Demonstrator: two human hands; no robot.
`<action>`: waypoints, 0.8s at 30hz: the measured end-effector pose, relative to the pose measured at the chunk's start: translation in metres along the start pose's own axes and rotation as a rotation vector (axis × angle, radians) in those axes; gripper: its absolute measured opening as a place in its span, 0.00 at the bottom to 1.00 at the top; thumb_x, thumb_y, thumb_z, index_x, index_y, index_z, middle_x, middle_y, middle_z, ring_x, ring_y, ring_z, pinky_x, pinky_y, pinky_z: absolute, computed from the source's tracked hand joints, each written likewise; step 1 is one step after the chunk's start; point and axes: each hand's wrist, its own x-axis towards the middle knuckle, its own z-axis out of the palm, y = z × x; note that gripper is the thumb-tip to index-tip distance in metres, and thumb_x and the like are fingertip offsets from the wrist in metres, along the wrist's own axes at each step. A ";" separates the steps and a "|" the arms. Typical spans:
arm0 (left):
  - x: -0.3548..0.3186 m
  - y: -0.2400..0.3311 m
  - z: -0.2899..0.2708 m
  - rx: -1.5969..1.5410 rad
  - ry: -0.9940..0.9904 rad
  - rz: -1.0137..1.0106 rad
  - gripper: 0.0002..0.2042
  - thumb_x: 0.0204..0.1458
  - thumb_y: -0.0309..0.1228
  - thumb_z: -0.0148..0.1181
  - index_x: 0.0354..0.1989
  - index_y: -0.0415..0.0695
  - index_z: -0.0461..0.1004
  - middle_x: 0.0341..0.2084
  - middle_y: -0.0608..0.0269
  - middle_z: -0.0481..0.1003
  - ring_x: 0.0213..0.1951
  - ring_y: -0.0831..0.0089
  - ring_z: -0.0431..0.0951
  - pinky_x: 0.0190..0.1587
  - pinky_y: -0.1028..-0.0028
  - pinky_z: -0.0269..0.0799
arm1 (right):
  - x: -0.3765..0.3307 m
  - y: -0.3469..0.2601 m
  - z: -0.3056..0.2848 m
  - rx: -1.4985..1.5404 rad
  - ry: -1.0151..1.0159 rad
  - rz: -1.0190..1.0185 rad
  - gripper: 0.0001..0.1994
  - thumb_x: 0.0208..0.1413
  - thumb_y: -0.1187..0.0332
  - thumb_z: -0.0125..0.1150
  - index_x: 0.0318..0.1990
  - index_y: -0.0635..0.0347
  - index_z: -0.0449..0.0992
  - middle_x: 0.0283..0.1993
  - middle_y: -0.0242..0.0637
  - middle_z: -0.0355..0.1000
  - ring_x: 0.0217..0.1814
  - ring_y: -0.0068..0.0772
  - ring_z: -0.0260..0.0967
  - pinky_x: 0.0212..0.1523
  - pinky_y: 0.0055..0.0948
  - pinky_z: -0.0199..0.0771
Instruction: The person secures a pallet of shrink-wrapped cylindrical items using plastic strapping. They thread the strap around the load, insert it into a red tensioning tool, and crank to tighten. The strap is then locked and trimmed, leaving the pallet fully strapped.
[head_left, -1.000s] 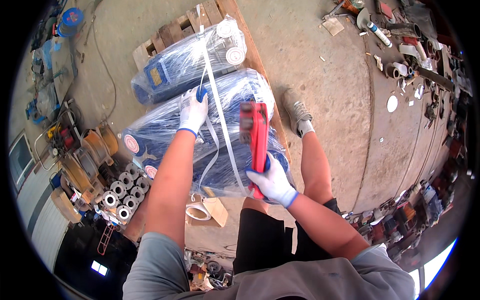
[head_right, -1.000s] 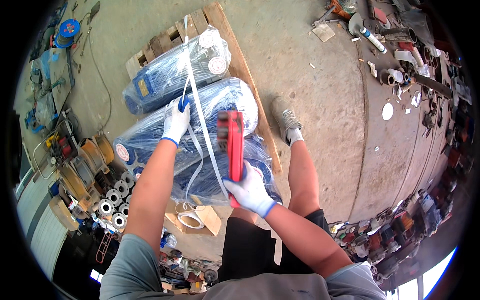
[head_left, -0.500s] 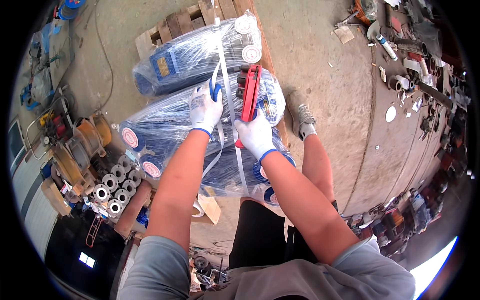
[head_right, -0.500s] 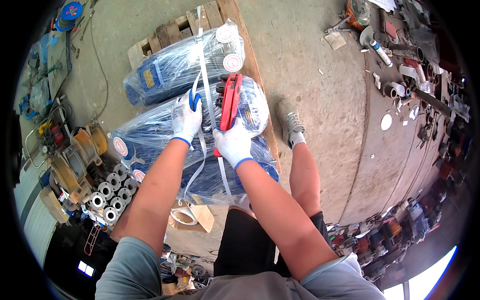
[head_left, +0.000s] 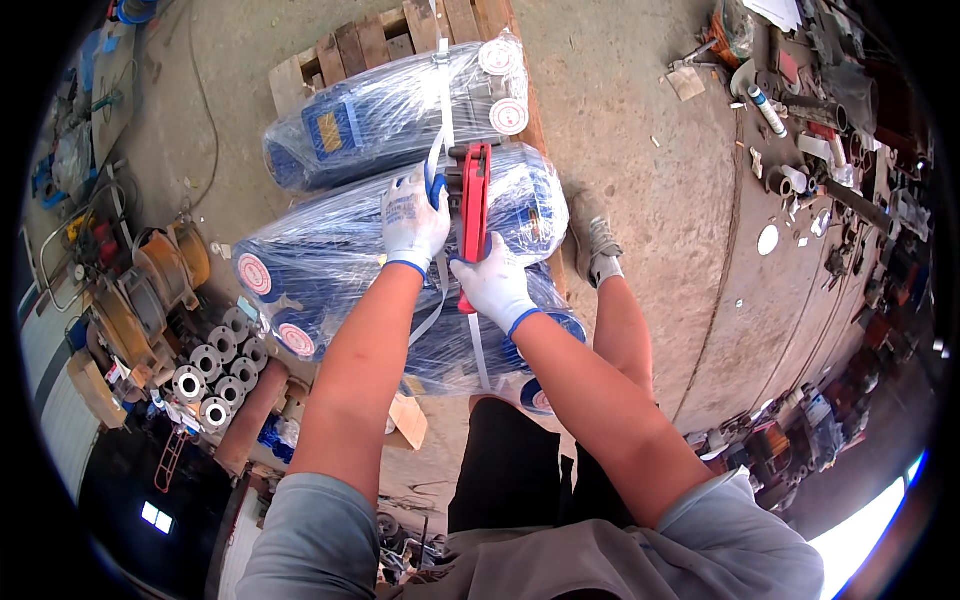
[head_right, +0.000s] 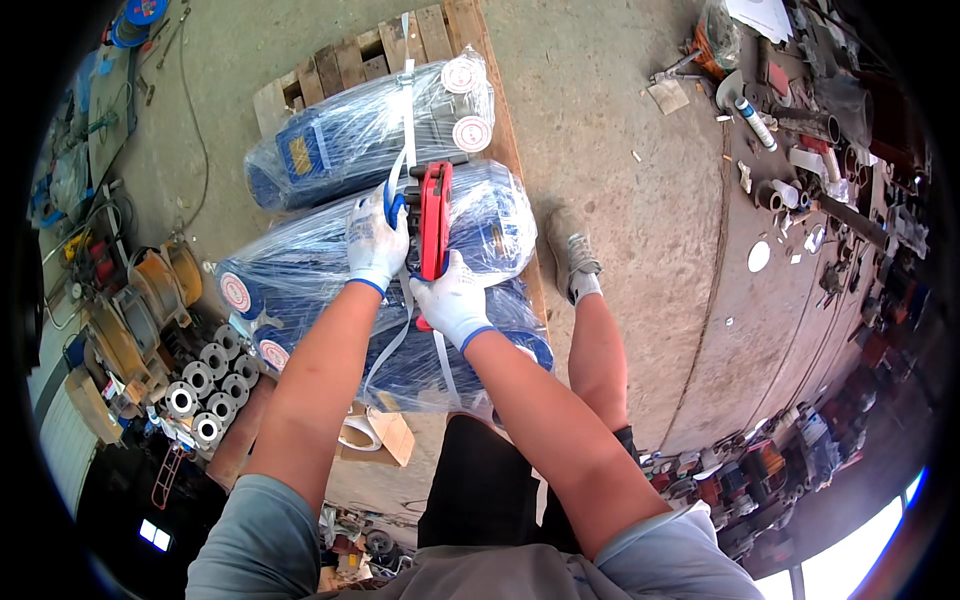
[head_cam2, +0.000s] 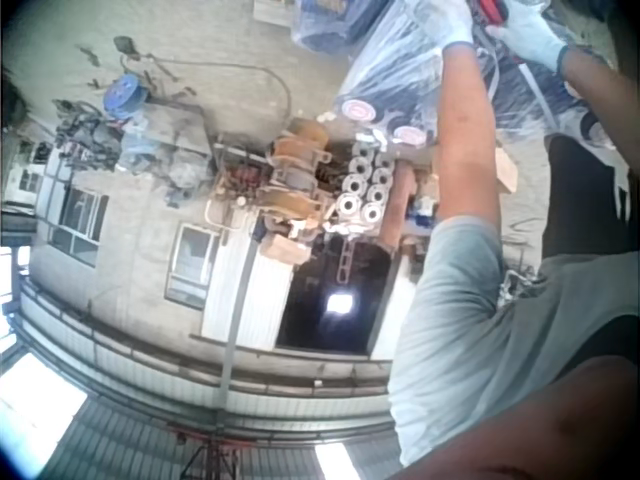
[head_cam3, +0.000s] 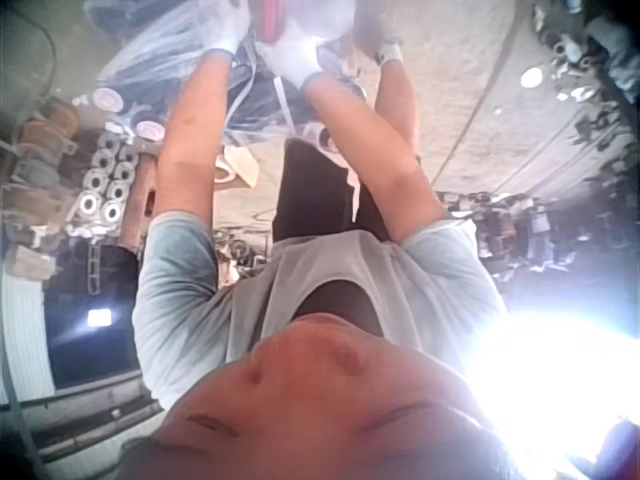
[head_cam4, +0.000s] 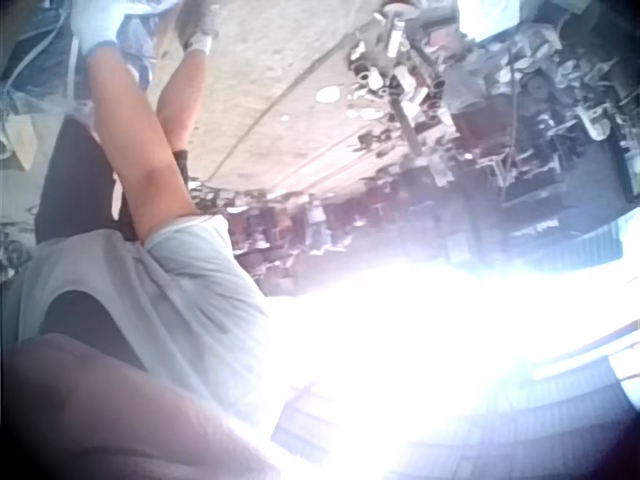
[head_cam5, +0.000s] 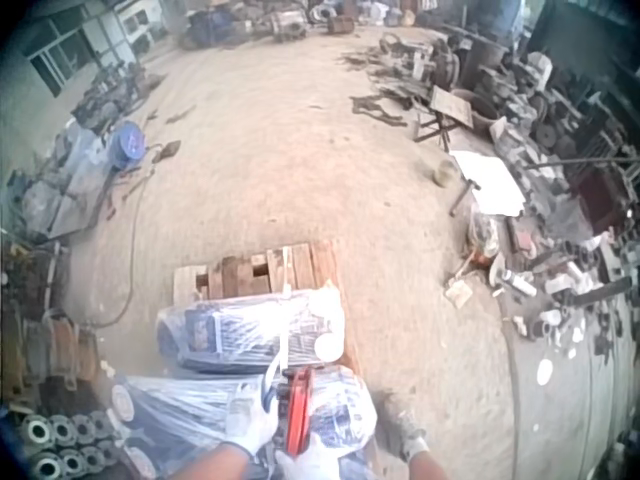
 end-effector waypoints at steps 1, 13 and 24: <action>-0.001 -0.002 0.002 0.008 0.007 0.009 0.20 0.64 0.38 0.57 0.60 0.43 0.75 0.49 0.44 0.80 0.54 0.43 0.78 0.62 0.49 0.69 | 0.002 0.006 0.002 0.038 -0.029 -0.006 0.44 0.54 0.49 0.70 0.69 0.75 0.61 0.55 0.63 0.77 0.58 0.60 0.78 0.60 0.44 0.77; -0.001 -0.011 0.013 -0.094 0.078 -0.022 0.28 0.64 0.36 0.56 0.73 0.46 0.65 0.54 0.46 0.79 0.57 0.46 0.76 0.65 0.52 0.67 | 0.002 0.029 -0.031 -0.057 -0.267 -0.008 0.53 0.56 0.45 0.68 0.77 0.73 0.48 0.57 0.64 0.77 0.59 0.57 0.78 0.63 0.41 0.75; 0.003 -0.008 0.002 -0.036 -0.004 0.055 0.27 0.61 0.36 0.60 0.69 0.48 0.70 0.50 0.49 0.80 0.54 0.47 0.77 0.63 0.52 0.70 | -0.005 0.038 -0.040 0.786 -0.308 0.111 0.48 0.61 0.51 0.73 0.76 0.74 0.54 0.67 0.55 0.70 0.66 0.39 0.70 0.66 0.34 0.71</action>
